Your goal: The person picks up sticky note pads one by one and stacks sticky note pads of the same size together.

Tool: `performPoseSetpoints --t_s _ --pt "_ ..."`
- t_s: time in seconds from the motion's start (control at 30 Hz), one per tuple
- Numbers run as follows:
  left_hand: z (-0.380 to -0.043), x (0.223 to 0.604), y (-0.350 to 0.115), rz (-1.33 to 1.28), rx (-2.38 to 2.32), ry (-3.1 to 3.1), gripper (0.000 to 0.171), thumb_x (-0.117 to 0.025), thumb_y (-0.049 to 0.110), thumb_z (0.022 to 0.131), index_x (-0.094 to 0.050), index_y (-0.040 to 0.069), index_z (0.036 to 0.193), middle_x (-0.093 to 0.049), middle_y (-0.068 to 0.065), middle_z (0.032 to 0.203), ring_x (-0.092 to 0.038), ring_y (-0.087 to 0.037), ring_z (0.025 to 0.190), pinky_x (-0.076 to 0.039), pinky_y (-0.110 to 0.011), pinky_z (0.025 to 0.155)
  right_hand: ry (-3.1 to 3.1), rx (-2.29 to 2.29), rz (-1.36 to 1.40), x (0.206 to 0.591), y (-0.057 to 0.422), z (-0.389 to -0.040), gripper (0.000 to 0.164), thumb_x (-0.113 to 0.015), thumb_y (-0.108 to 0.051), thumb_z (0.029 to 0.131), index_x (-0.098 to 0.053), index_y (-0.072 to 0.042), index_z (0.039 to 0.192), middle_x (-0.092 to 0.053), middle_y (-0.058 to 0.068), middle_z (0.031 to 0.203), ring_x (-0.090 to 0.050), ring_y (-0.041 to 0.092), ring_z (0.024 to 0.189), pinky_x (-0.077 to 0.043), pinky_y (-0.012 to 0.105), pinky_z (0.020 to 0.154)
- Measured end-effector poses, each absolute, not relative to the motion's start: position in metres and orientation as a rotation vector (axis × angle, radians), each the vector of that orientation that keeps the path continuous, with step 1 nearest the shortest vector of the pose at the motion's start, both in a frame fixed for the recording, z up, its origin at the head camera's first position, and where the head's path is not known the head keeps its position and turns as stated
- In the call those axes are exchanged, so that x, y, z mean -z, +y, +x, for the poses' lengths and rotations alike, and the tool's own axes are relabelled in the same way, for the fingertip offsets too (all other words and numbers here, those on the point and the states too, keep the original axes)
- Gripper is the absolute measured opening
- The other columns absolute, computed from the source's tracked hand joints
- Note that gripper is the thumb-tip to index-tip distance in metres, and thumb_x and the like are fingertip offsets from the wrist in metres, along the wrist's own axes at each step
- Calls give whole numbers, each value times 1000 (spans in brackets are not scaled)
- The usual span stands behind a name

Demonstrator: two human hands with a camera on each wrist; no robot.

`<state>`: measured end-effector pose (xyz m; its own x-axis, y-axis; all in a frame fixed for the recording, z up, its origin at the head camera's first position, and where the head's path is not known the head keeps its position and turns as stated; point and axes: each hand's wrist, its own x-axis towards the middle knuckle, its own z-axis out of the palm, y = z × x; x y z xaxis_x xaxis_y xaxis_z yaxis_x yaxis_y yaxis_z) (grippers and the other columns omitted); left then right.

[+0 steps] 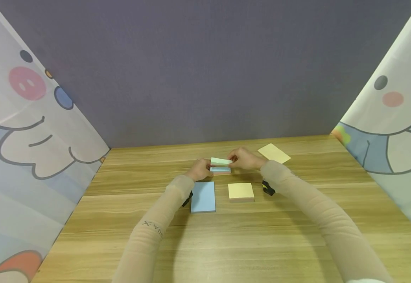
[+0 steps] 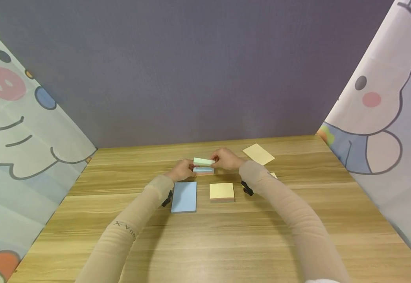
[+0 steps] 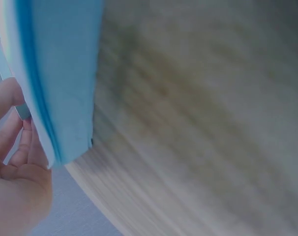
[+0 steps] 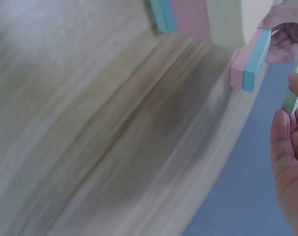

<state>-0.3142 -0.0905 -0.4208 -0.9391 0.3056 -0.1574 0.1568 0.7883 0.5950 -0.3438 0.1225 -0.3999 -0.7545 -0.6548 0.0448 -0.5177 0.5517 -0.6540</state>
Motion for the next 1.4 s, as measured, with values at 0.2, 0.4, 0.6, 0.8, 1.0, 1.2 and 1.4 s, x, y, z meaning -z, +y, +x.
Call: performPoseSetpoints --t_s 0.2,0.4,0.6,0.8,1.0,1.2,1.4 --pt "-313 421 -92 328 -885 2734 21 -68 8 80 -64 1 100 -63 -7 86 -52 -14 72 -44 -22 60 2572 971 -1013 404 118 -341 22 -70 -10 80 -67 0 99 -66 9 92 -60 14 77 -51 26 70" --pt "-314 421 -93 343 -879 2736 17 -68 9 81 -62 0 93 -63 -9 87 -53 -15 73 -46 -24 64 2583 933 -1013 407 116 -338 24 -70 -11 80 -67 -1 100 -66 9 94 -59 14 77 -51 26 69" --pt "-316 422 -93 367 -860 2751 32 -69 10 80 -63 1 110 -66 -10 101 -60 -20 89 -50 -30 78 2584 902 -1041 409 114 -338 21 -71 -10 79 -68 -1 97 -66 7 89 -58 12 73 -50 23 65" --pt "-317 423 -92 377 -840 2763 41 -68 9 80 -59 3 120 -65 -10 103 -59 -20 90 -49 -30 79 2585 876 -1061 411 113 -338 20 -72 -10 78 -68 0 95 -66 6 85 -56 10 68 -48 21 61" --pt "-316 423 -93 373 -850 2760 38 -68 9 80 -62 4 117 -65 -8 98 -57 -18 87 -49 -29 77 2594 852 -1068 413 113 -338 20 -72 -10 78 -68 1 93 -64 7 83 -54 9 66 -47 20 58" --pt "-315 423 -93 385 -857 2758 35 -68 8 80 -63 3 114 -66 -8 95 -58 -17 84 -49 -28 75 2594 847 -1065 412 112 -338 21 -71 -10 78 -67 2 95 -63 8 85 -54 10 67 -46 19 59" --pt "-316 421 -93 409 -829 2775 36 -68 8 79 -63 4 115 -65 -6 88 -54 -15 75 -46 -25 68 2599 818 -1062 411 112 -338 24 -71 -10 79 -66 4 98 -63 11 89 -54 11 71 -47 20 63"
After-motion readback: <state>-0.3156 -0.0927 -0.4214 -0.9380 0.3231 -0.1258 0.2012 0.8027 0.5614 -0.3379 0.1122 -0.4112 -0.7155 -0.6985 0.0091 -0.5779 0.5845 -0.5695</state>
